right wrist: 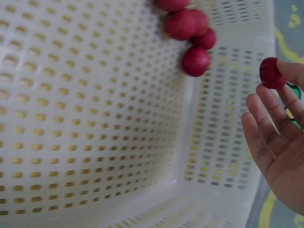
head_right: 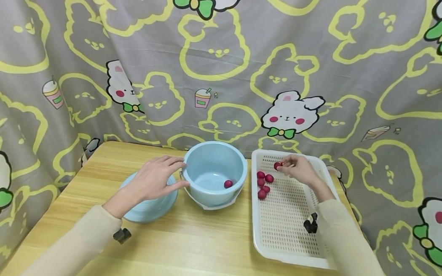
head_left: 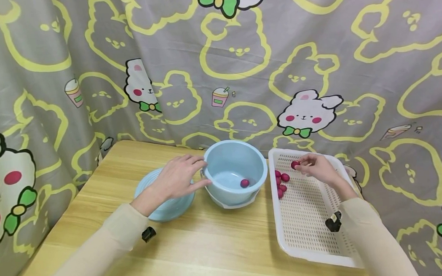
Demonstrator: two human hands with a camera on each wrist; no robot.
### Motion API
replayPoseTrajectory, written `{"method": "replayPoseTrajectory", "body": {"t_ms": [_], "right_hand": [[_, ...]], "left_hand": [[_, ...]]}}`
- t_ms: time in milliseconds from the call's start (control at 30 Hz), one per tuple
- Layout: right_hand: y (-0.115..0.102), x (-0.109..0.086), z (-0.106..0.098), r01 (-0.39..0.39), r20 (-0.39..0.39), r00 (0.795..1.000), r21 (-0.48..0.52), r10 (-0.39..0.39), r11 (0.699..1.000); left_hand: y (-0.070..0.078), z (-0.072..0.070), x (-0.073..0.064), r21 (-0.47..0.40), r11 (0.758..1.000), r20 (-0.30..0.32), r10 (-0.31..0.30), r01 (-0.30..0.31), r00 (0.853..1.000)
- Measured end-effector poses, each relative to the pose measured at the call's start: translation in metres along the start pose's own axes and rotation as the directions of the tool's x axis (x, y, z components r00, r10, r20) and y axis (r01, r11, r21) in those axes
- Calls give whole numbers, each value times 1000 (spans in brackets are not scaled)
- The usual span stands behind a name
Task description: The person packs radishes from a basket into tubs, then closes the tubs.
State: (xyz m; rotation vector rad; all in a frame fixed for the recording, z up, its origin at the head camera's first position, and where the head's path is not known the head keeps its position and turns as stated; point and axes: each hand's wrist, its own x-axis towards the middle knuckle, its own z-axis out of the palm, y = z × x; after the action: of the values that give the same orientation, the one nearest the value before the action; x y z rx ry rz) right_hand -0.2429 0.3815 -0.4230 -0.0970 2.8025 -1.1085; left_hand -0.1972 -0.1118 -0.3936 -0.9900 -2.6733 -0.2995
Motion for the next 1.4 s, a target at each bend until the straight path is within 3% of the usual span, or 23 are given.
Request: {"method": "replayPoseTrajectory", "body": {"t_ms": [533,900,1400], "right_hand": [[-48,-9,-13,112,-20,993,-2,-112,994],[-91,-9,-4,251,-33,968,58,-249,966],[-134,-9,17,290,28,955,94,-294,952]], "left_hand": [[-1,1,0,9,1000,-4,-4,4,1000],[-1,1,2,2,1000,-1,-3,3,1000],[0,-1,1,7,1000,4,1,-1,1000]]}}
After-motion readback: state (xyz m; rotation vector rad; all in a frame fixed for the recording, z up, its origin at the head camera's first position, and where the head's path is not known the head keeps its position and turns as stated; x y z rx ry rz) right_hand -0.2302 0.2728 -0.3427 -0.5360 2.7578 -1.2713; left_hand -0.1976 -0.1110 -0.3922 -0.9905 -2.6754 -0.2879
